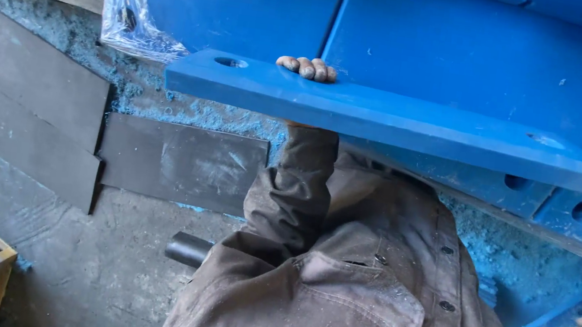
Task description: Grinding and smoothing the edges of large blue plastic blocks using a hand-held angle grinder.
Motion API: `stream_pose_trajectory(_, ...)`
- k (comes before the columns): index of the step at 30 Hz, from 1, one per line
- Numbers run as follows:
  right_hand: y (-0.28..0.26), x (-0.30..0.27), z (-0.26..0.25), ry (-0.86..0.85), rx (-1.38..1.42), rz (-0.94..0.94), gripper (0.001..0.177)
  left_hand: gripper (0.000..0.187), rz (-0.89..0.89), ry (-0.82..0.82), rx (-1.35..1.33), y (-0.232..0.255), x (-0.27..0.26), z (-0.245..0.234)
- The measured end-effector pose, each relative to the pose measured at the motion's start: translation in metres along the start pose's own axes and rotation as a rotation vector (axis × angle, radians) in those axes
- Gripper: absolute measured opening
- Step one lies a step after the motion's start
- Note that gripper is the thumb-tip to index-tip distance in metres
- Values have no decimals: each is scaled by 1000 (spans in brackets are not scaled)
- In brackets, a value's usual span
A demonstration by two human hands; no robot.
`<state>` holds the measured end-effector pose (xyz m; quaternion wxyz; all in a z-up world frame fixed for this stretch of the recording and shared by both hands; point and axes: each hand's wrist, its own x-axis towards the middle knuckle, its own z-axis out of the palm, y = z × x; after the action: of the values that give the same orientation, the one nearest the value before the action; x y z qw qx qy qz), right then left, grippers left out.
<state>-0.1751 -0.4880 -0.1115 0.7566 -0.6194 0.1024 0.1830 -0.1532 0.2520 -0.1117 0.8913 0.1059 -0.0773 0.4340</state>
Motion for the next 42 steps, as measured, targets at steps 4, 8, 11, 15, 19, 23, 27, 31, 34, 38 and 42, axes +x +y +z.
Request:
stream_pose_trajectory(4, -71, -24, 160, 47, -263, -64, 45, 21, 7, 44, 94, 2, -9, 0)
stream_pose_trajectory(8, -128, -44, 285, 30, -507, -196, 42, 21, 20, -85, 44, 3, 1, -8)
stream_pose_trajectory(11, -137, -25, 280, -31, -818, -47, 49, 23, 9, -198, -3, 3, 10, -19)
stream_pose_trajectory(15, -128, -49, 287, 12, -745, -34, 33, 23, -79, -175, -44, 15, 6, -3)
stream_pose_trajectory(19, -131, -52, 325, 180, -292, -255, 63, 47, -290, 182, 18, 38, -1, 18)
stream_pose_trajectory(23, -135, -50, 332, 186, -324, -259, 64, 89, -265, 337, 125, 45, 14, 66)
stream_pose_trajectory(27, -120, -55, 314, 221, -224, -252, 63, 93, -171, 391, 448, 70, 4, 50)
stream_pose_trajectory(31, -117, -49, 306, 242, -183, -266, 67, 92, -25, 350, 699, 69, 22, 83)
stream_pose_trajectory(34, -117, -43, 297, 243, -145, -274, 68, 98, -33, 337, 623, 44, 17, 113)
stream_pose_trajectory(38, -117, -30, 288, 250, -69, -312, 67, 85, 93, 408, 837, 25, -1, 102)
stream_pose_trajectory(42, -94, -11, 244, 208, 43, -332, 59, 75, 137, 411, 981, 42, 0, 93)
